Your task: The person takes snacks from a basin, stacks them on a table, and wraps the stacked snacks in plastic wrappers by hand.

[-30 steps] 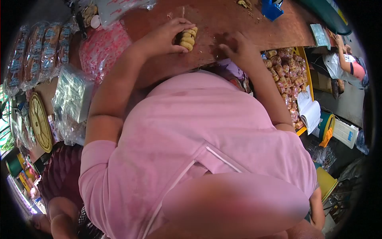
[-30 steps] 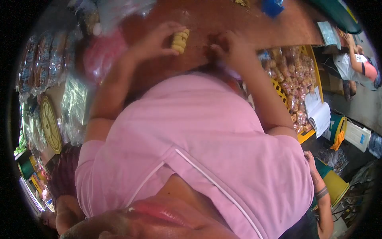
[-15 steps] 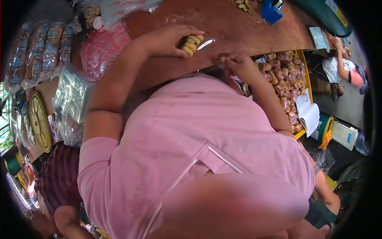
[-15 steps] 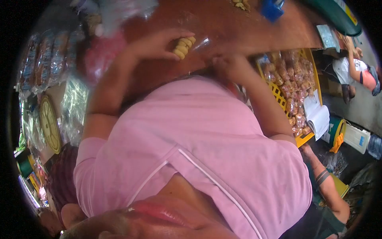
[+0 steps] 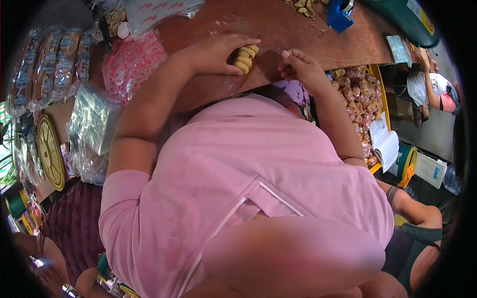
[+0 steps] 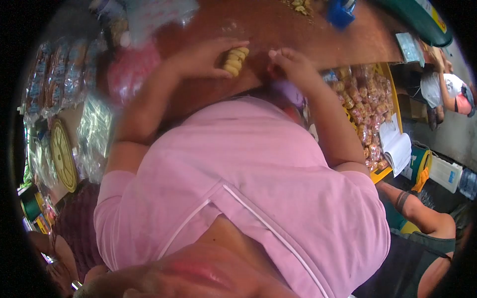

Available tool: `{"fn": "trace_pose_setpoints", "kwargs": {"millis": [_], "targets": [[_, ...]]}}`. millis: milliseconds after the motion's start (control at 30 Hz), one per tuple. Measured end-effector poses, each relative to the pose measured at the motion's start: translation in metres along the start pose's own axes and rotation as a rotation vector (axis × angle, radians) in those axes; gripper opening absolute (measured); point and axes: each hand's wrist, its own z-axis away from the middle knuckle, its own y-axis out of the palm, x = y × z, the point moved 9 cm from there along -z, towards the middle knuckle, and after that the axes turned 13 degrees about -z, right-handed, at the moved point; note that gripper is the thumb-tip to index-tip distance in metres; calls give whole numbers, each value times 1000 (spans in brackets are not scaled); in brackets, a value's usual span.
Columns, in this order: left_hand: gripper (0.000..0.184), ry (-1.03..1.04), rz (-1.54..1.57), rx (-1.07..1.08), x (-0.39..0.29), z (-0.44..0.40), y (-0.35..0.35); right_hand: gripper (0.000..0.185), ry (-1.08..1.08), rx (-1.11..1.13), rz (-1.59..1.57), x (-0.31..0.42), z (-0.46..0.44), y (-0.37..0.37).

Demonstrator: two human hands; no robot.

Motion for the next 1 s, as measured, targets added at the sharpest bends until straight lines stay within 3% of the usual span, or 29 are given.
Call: {"fn": "trace_pose_setpoints", "kwargs": {"millis": [333,533,767,867,900,1000], "targets": [[90,28,-76,-92,1,-4,1,14,-117,196,49,11,-8,10],[94,-61,-115,-38,3,-6,2,14,-94,254,-130,19,-17,36],[109,-97,-132,-107,7,-6,6,19,-401,298,258,32,-32,72],[115,-95,-126,-137,14,-2,8,14,-651,439,485,45,-19,96],[117,-69,-115,-188,16,-2,9,12,-798,469,665,51,-14,102],[120,-92,-73,-217,22,2,12,13,-1160,607,789,53,1,115]]}}
